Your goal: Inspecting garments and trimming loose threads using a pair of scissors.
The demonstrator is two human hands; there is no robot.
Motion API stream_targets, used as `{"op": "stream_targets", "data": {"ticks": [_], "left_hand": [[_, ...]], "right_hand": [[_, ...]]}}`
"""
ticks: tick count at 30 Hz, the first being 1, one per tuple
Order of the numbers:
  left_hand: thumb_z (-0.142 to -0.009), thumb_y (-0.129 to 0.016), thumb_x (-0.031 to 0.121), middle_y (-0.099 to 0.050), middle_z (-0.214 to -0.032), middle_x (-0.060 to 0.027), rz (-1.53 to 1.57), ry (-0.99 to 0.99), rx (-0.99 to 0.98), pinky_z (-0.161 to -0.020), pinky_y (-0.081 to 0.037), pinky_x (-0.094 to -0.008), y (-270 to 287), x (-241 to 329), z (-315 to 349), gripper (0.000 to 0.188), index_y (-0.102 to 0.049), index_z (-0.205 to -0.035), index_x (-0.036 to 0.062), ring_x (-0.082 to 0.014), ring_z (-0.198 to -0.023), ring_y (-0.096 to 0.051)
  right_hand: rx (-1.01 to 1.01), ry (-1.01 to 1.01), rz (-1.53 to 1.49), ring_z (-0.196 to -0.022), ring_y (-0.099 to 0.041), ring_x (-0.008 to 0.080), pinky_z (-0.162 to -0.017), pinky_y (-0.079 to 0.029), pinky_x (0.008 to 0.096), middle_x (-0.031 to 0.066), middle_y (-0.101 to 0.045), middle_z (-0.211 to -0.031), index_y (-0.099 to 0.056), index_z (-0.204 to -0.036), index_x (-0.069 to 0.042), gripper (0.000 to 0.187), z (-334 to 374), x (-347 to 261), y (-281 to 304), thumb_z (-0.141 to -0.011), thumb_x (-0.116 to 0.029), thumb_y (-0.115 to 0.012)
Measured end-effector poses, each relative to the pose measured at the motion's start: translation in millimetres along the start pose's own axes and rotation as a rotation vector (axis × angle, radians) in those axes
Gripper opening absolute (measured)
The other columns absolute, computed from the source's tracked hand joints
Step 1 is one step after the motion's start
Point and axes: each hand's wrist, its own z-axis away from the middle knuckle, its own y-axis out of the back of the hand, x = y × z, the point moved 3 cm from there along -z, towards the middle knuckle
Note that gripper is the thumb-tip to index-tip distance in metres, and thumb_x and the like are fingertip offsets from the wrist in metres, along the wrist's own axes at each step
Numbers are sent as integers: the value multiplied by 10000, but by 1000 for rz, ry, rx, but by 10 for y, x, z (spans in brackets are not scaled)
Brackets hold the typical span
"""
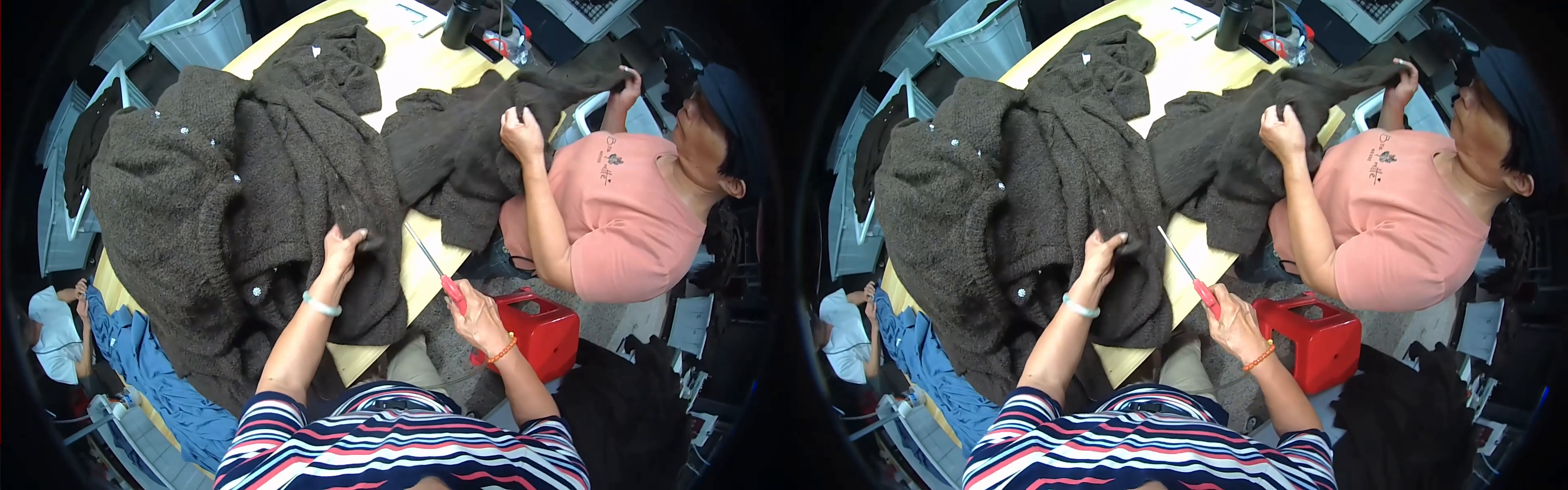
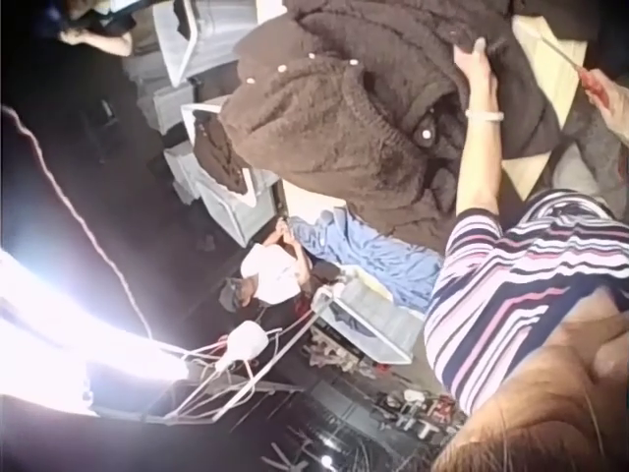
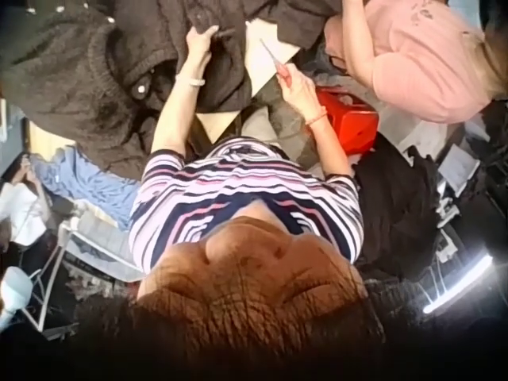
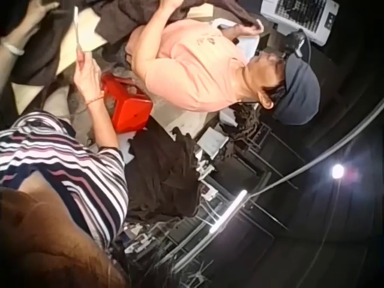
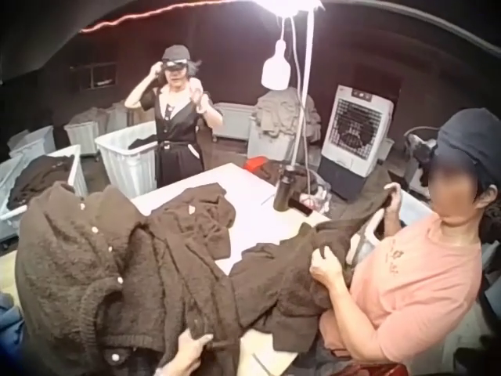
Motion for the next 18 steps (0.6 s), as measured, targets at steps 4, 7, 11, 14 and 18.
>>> {"op": "stream_targets", "data": {"ticks": [4,7,11,14,18], "left_hand": [[-824,-651,-47,-660,-1111,-109,59,138,-7,-912,-493,-326,204,-134,260,366,-570,-1181,-34,-224,-1012,-636],[-839,-667,-11,-668,-1078,-109,122,76,68,-872,-512,-328,248,-213,295,317,-592,-1146,-38,-221,-974,-645],[-864,-663,29,-677,-1047,-104,-7,34,49,-850,-509,-305,387,-314,321,240,-630,-1089,-48,-203,-912,-649],[-871,-660,41,-678,-1050,-96,-64,86,21,-856,-500,-292,452,-388,331,235,-640,-1087,-49,-194,-916,-646],[-872,-665,48,-683,-1057,-81,-88,43,6,-883,-489,-301,449,-351,379,235,-648,-1087,-47,-184,-939,-645]], "right_hand": [[-140,-1,81,-749,-637,413,-644,-488,502,216,-630,-776,-508,-1056,-65,211,-72,-122,-7,-882,-133,-606],[-393,40,260,-699,-647,423,-639,-492,533,223,-642,-708,-551,-972,-61,187,-21,-232,-22,-865,-210,-588],[-505,58,289,-695,-654,421,-650,-503,529,225,-645,-703,-567,-964,-55,194,12,-403,58,-869,-222,-592],[-449,21,306,-709,-658,419,-666,-508,529,225,-649,-712,-567,-971,-48,204,-93,-527,63,-868,-222,-593],[-523,52,310,-744,-664,409,-685,-507,514,232,-656,-750,-560,-979,-47,207,-70,-466,-40,-858,-210,-602]]}}
